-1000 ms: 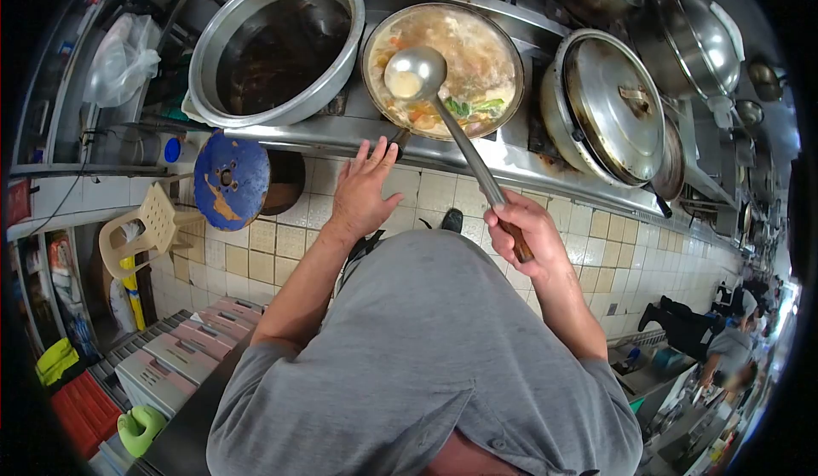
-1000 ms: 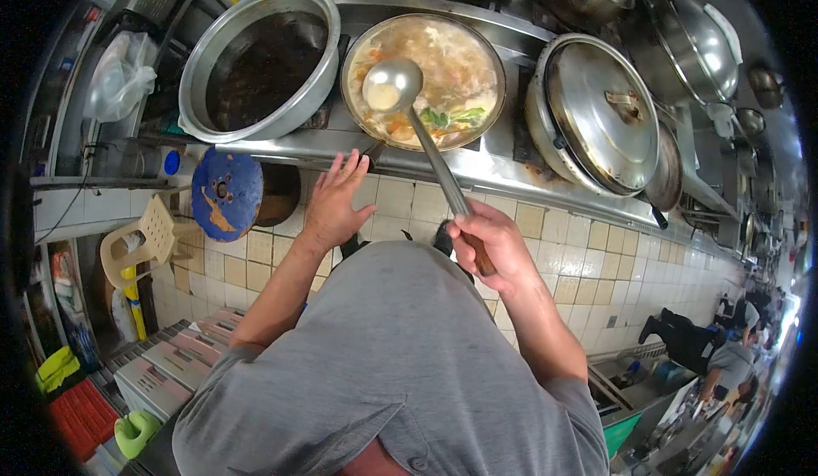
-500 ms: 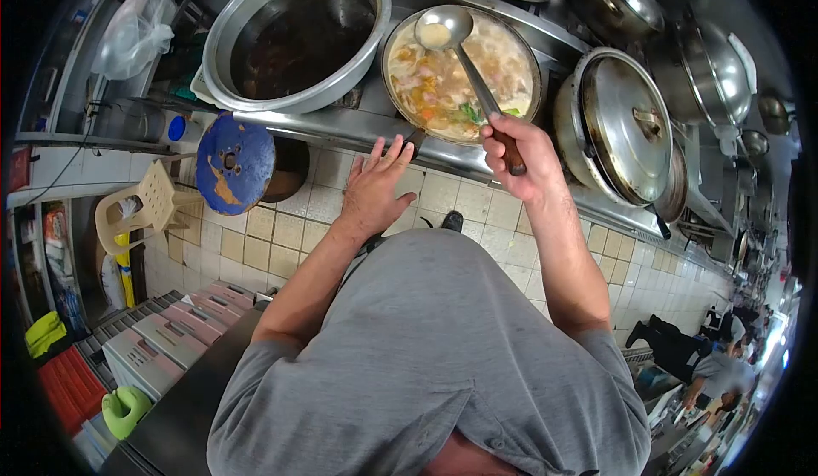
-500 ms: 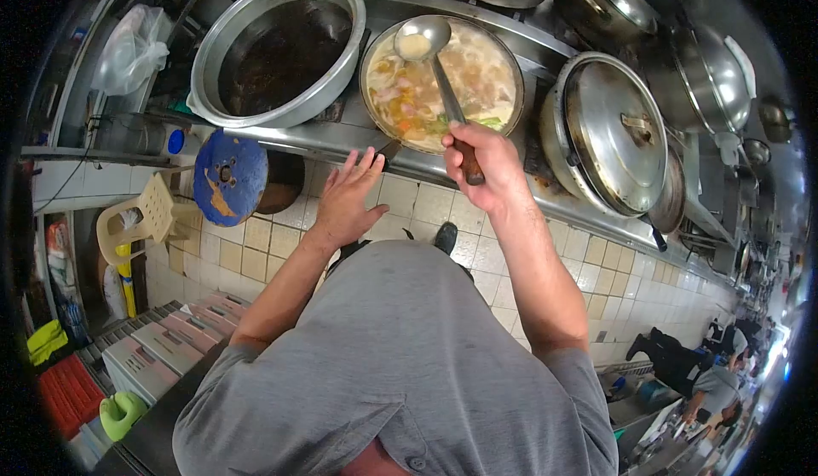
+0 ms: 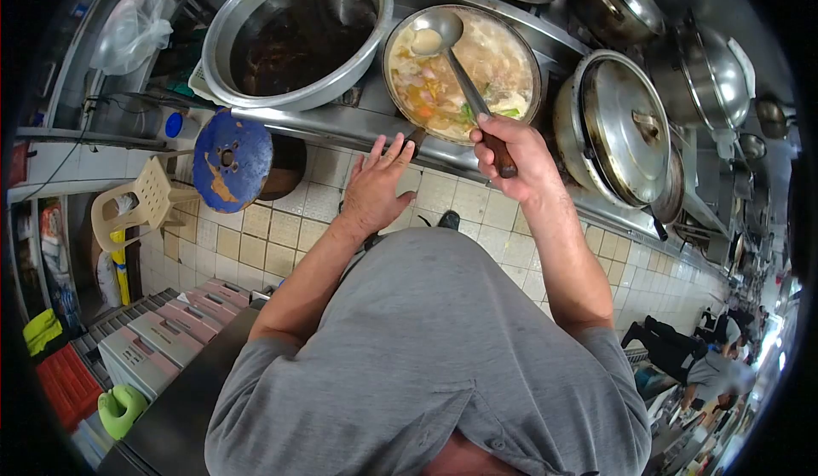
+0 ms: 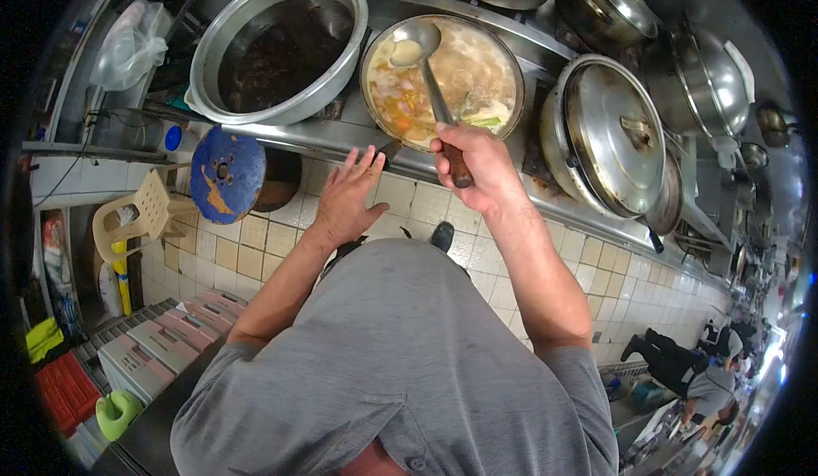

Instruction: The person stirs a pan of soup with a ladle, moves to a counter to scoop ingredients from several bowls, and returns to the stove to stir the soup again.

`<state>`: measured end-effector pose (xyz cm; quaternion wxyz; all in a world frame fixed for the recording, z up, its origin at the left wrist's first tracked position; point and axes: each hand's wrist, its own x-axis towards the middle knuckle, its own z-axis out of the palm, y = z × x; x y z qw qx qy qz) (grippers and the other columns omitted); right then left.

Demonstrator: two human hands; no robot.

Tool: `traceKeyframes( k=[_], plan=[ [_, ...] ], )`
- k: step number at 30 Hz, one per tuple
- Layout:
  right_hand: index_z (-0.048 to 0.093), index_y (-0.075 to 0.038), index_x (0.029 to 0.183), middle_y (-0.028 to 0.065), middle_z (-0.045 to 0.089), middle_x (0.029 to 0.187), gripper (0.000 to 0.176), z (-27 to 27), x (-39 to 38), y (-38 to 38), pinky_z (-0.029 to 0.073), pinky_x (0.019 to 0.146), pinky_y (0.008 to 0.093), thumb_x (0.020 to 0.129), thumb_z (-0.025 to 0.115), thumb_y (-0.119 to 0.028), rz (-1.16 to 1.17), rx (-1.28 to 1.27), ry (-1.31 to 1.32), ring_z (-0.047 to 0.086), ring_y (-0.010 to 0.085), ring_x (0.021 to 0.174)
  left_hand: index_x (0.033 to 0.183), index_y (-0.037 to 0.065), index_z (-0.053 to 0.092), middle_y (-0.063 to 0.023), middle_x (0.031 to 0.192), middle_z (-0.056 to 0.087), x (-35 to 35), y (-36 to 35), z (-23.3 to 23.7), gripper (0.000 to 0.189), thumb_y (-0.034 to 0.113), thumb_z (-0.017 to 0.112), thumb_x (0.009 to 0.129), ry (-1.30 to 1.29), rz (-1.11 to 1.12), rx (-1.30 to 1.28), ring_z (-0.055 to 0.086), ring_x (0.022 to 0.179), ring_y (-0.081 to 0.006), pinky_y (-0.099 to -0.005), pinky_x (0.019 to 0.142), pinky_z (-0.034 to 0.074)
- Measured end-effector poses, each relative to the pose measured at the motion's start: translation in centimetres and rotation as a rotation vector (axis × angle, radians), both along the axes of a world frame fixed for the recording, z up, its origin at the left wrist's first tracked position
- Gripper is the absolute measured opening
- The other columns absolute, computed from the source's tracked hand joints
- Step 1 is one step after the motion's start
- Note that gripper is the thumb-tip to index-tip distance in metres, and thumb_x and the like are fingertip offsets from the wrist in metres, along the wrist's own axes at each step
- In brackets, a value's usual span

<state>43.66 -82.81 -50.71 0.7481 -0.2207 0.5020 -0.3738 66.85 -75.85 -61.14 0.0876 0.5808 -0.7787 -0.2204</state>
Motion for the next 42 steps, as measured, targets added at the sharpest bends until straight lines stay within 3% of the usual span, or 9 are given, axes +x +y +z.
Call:
traceKeyframes(
  k=[4,20,28,35,38,40,42],
  plan=[
    [0.057,0.0,0.094,0.0073,0.061,0.079,0.017,-0.1,-0.5,0.8,0.043,0.041,0.0292,0.099,0.063,-0.015,0.068,0.008,-0.029,0.056,0.0136,0.053,0.159,0.015,0.034,-0.008,0.166,0.031,0.1,0.0,0.1,0.088,0.03,0.079,0.084,-0.005,-0.012,-0.001,0.026,0.154,-0.0319,-0.057,0.121,0.028],
    [0.058,-0.002,0.1,0.0034,0.059,0.08,0.013,-1.7,-4.1,7.0,0.04,0.039,0.0259,0.097,0.063,-0.014,0.208,-0.029,0.08,0.053,0.0097,0.051,0.159,0.016,0.034,-0.0072,0.167,0.029,-0.1,0.1,-0.2,0.088,0.032,0.077,0.085,-0.025,-0.024,-0.007,0.025,0.154,-0.0313,-0.056,0.122,0.026],
    [0.054,0.005,0.133,0.0036,0.06,0.08,0.044,-3.6,-7.6,10.0,0.038,0.038,0.0245,0.094,0.066,-0.011,0.232,-0.035,0.059,0.052,0.0086,0.049,0.16,0.013,0.032,-0.0112,0.168,0.027,-0.4,-0.1,0.0,0.091,0.032,0.079,0.084,-0.064,-0.036,0.011,0.025,0.154,-0.0349,-0.052,0.122,0.026],
    [0.053,0.005,0.133,0.0049,0.061,0.082,0.044,-4.2,-11.0,12.7,0.038,0.038,0.0236,0.095,0.066,-0.012,0.194,-0.02,-0.072,0.052,0.0088,0.048,0.159,0.01,0.034,-0.015,0.165,0.031,-1.2,-0.1,0.6,0.089,0.032,0.078,0.084,-0.098,-0.022,0.003,0.027,0.153,-0.0368,-0.0514,0.122,0.028],
    [0.052,0.006,0.134,0.0049,0.062,0.082,0.046,-4.6,-12.6,14.7,0.038,0.036,0.0234,0.095,0.066,-0.014,0.064,0.01,-0.237,0.051,0.0105,0.047,0.158,0.012,0.036,-0.0143,0.164,0.034,-1.2,0.0,-0.1,0.089,0.032,0.079,0.082,-0.09,-0.041,-0.047,0.03,0.152,-0.0366,-0.0514,0.121,0.029],
    [0.032,0.006,0.153,0.0045,0.065,0.082,0.076,-6.4,-14.4,16.0,0.036,0.038,0.0248,0.092,0.072,-0.016,0.075,0.075,-0.173,0.053,0.0118,0.048,0.152,0.008,0.045,-0.0178,0.157,0.044,-1.3,-0.3,0.4,0.084,0.027,0.08,0.079,0.016,-0.122,-0.162,0.036,0.147,-0.0391,-0.0455,0.12,0.032],
    [0.024,0.009,0.155,0.0063,0.067,0.078,0.087,-6.3,-15.0,18.1,0.038,0.04,0.0279,0.088,0.075,-0.013,-0.03,0.1,-0.282,0.054,0.0119,0.049,0.146,0.007,0.054,-0.0224,0.157,0.042,-2.2,0.2,1.2,0.072,0.022,0.079,0.08,0.044,-0.061,-0.141,0.036,0.146,-0.0402,-0.0468,0.121,0.03]
  ],
)
